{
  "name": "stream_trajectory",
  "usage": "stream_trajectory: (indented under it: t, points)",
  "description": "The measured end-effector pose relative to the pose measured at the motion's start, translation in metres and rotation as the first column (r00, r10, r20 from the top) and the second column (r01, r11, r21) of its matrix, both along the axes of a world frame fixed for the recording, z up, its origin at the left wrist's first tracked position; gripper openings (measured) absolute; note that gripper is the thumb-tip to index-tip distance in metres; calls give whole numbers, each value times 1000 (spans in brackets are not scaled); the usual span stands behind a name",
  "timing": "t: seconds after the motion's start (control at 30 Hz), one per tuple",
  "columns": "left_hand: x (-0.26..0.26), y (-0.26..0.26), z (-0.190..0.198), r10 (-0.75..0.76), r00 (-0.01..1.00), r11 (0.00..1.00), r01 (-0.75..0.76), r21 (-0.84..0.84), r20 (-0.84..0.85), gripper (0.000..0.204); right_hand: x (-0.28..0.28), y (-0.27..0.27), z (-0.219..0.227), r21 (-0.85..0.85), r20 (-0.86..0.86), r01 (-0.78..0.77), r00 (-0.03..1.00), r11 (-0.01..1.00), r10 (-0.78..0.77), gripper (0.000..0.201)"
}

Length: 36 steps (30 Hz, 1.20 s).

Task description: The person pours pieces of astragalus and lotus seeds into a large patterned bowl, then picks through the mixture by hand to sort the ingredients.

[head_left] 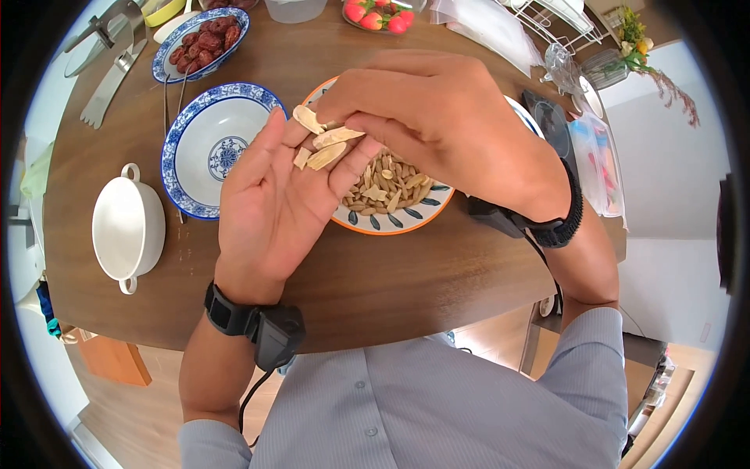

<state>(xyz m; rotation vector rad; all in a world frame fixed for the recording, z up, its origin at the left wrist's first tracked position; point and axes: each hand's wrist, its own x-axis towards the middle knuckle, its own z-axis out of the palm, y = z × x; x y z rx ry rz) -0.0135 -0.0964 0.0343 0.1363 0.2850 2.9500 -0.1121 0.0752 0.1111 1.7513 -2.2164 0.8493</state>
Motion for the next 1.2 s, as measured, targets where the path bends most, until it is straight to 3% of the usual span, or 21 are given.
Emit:
stream_trajectory:
  t: [0.13,0.2,0.33,0.4,0.53,0.6,0.63,0.7,0.77,0.87,0.97,1.2]
  points:
    - [-4,-4,-10,-25,992,993,40,111,-127,57,-4,0,4,-24,-57,-6,998,1000,5,20]
    - [-4,-3,-5,13,998,996,-7,84,-63,59,-3,0,4,-38,59,16,998,999,-14,18]
    - [-4,-3,-1,25,997,1000,-25,0,-75,61,-6,8,7,-63,-12,23,1000,998,-24,15]
    - [-5,-4,2,14,998,1000,-14,9,-57,58,-7,15,9,74,109,211,970,975,-218,17]
    - [-5,-1,5,62,997,993,-67,-94,-45,53,-18,29,-5,158,107,261,954,952,-279,20]
    - [-6,-3,4,66,996,998,-65,17,-54,49,-17,32,-11,317,102,187,968,930,-230,15]
    - [-6,-4,3,60,997,998,-59,18,-51,49,-15,33,-13,319,105,192,966,928,-236,15]
    - [-7,-7,1,69,996,996,-66,59,-51,49,-6,31,-15,380,282,-101,959,919,-11,21]
    - [-7,-8,0,70,997,995,-67,69,-46,49,1,30,-19,441,265,-76,963,894,-49,26]
    - [-9,-11,-8,61,996,994,-55,91,-67,49,5,26,-36,402,40,-78,997,912,67,25]
    - [-11,-14,-12,47,994,993,-35,109,-103,50,8,22,-34,445,-14,-32,999,895,43,23]
    - [-10,-13,-9,29,995,989,-15,150,-94,51,4,23,-32,513,79,-24,997,858,-20,14]
